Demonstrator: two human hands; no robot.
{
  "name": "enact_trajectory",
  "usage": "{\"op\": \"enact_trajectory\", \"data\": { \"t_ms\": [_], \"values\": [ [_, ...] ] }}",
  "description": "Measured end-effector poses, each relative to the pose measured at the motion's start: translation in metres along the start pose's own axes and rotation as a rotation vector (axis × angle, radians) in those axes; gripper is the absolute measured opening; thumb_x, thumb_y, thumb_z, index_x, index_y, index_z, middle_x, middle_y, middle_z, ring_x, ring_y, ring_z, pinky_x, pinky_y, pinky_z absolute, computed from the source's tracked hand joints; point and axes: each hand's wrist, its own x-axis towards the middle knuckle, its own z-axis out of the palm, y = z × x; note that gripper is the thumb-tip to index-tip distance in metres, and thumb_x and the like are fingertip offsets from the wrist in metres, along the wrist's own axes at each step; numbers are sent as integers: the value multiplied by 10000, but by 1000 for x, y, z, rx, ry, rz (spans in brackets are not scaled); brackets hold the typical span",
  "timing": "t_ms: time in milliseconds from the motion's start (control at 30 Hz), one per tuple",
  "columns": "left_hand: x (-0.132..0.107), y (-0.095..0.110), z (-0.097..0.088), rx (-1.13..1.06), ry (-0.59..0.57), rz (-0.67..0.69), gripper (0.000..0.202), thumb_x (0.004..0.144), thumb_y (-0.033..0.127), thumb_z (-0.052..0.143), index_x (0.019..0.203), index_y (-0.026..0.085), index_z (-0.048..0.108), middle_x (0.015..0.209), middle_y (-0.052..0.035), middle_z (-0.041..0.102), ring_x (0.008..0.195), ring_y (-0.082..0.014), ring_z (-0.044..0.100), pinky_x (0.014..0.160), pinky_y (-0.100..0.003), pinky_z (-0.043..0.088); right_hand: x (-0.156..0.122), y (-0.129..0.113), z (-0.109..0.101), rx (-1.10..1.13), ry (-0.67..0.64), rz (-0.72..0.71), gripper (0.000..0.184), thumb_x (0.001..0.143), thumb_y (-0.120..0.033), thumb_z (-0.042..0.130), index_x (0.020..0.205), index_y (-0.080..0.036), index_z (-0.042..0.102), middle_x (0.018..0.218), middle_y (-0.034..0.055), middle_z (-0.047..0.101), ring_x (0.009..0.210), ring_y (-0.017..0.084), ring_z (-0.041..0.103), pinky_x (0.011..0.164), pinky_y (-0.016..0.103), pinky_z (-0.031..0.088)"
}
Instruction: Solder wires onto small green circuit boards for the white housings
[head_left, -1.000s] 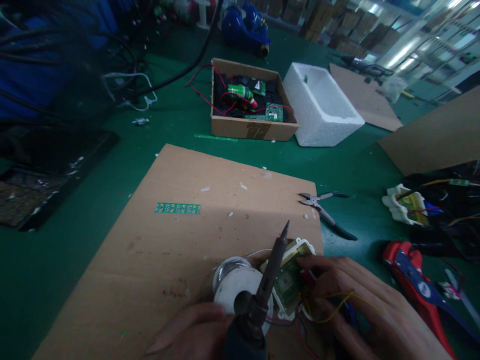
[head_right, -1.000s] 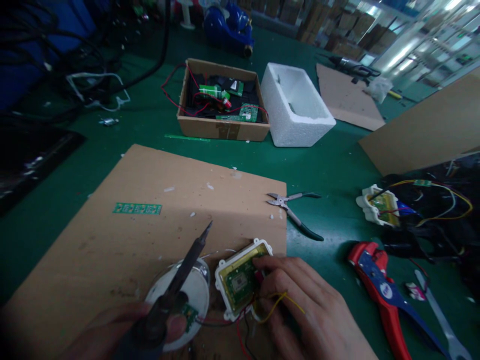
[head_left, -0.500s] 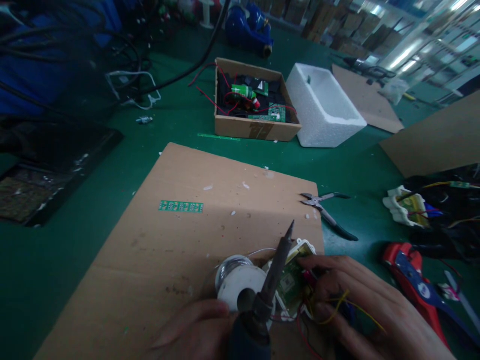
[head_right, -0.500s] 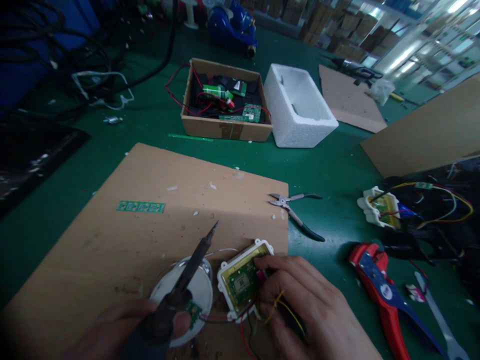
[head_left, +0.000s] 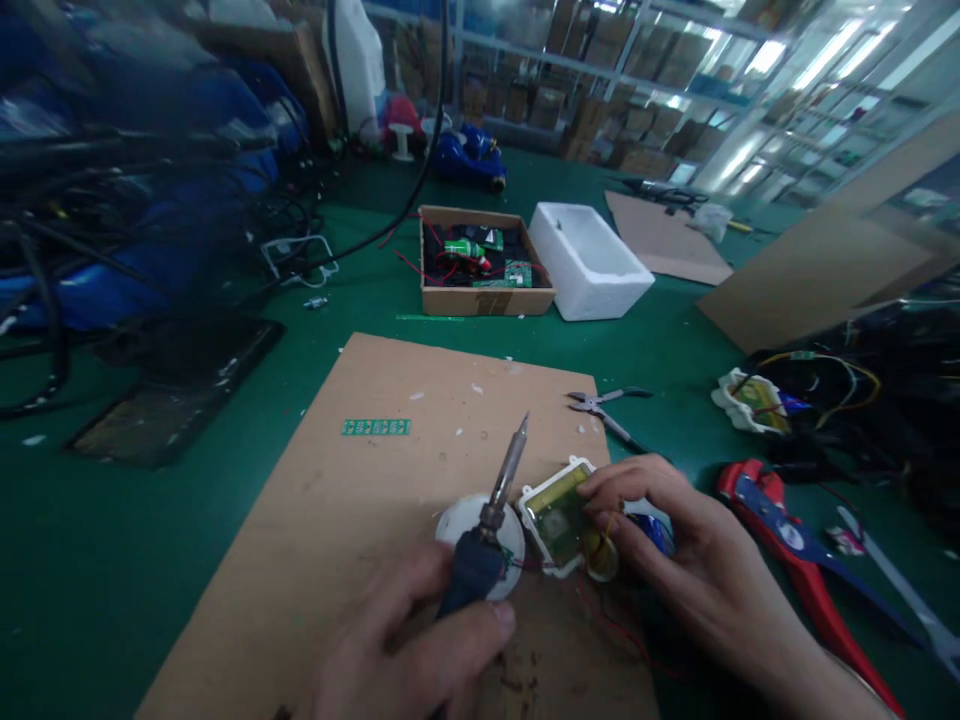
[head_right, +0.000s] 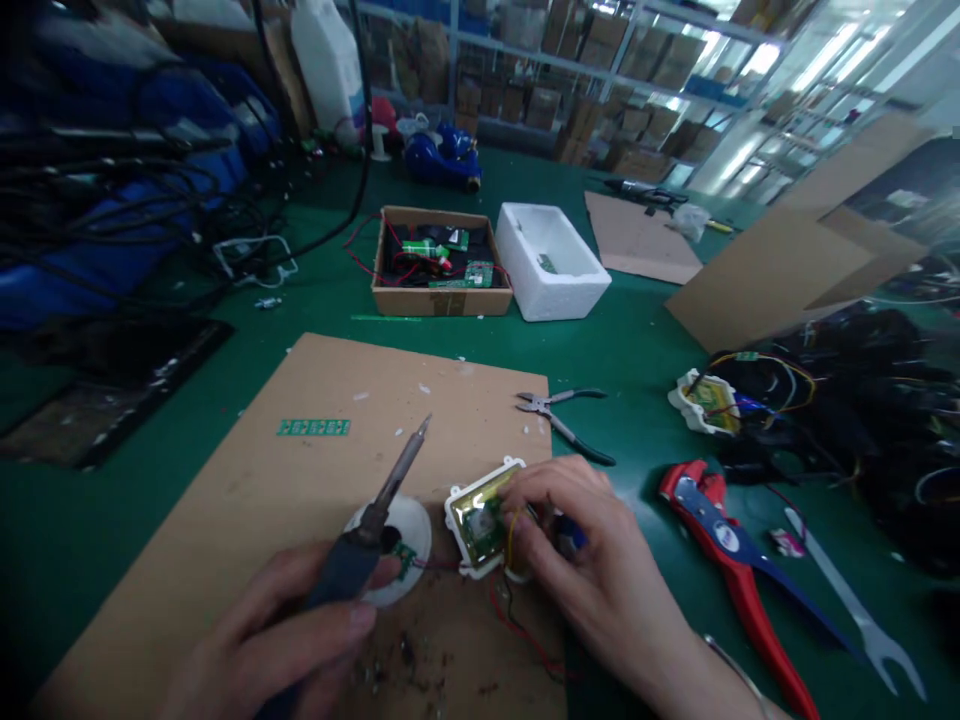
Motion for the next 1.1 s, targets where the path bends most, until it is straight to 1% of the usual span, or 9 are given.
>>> {"op": "enact_trajectory", "data": {
  "t_ms": [67,167,233,300,400,533,767,933,1100],
  "values": [
    [2,0,3,-49,34,169,188,833,205,589,947,332,668,804,35,704,582,-117,666,402,-174,517,0,-3,1,89,-17,25,102,903,-268,523,865,-220,604,850,26,637,797,163,589,692,289,472],
    [3,3,7,-8,115,409,241,853,154,546,999,318,643,919,3,664,769,-121,661,616,-218,544,3,-10,5,199,-94,47,135,897,-264,520,806,-193,590,744,10,600,667,129,545,597,248,446],
    [4,5,6,46,130,499,233,865,152,528,1021,293,628,965,-14,637,862,-123,637,735,-240,519,5,-14,9,238,-139,42,133,884,-242,522,777,-183,572,718,3,583,649,120,525,587,237,435],
    [6,5,3,71,114,555,228,872,127,512,1029,257,615,965,-25,617,869,-115,623,760,-230,498,6,-18,13,254,-169,39,128,878,-237,525,772,-180,566,710,-2,577,650,117,518,585,230,425],
    [8,4,-2,85,54,596,264,849,73,528,1059,219,596,989,-46,595,898,-124,607,778,-235,490,4,-22,20,203,-185,52,122,877,-230,533,773,-182,574,670,-22,553,593,101,483,539,217,385],
    [9,1,-6,99,-9,605,298,839,60,547,1095,210,574,1007,-53,578,939,-134,589,799,-249,491,1,-29,31,73,-95,-13,88,822,-141,584,749,-183,609,696,-20,586,628,106,508,573,224,375],
    [9,2,-6,79,-20,625,305,843,45,539,1109,194,566,1016,-54,576,969,-133,578,840,-252,484,-4,-33,45,75,43,-17,93,796,-99,605,765,-186,591,711,-22,601,646,110,538,606,235,400],
    [9,2,-7,109,-2,650,295,844,49,531,1102,187,570,1007,-55,581,955,-127,589,817,-238,493,-8,-27,51,21,114,-126,88,813,-109,565,774,-186,584,751,-2,593,699,129,544,633,254,400],
    [9,2,-6,127,17,655,292,846,58,530,1098,200,568,1012,-60,590,942,-142,599,792,-263,517,-8,-25,56,-20,149,-207,93,825,-116,530,779,-186,569,756,8,589,709,137,537,629,255,397]
  ]
}}
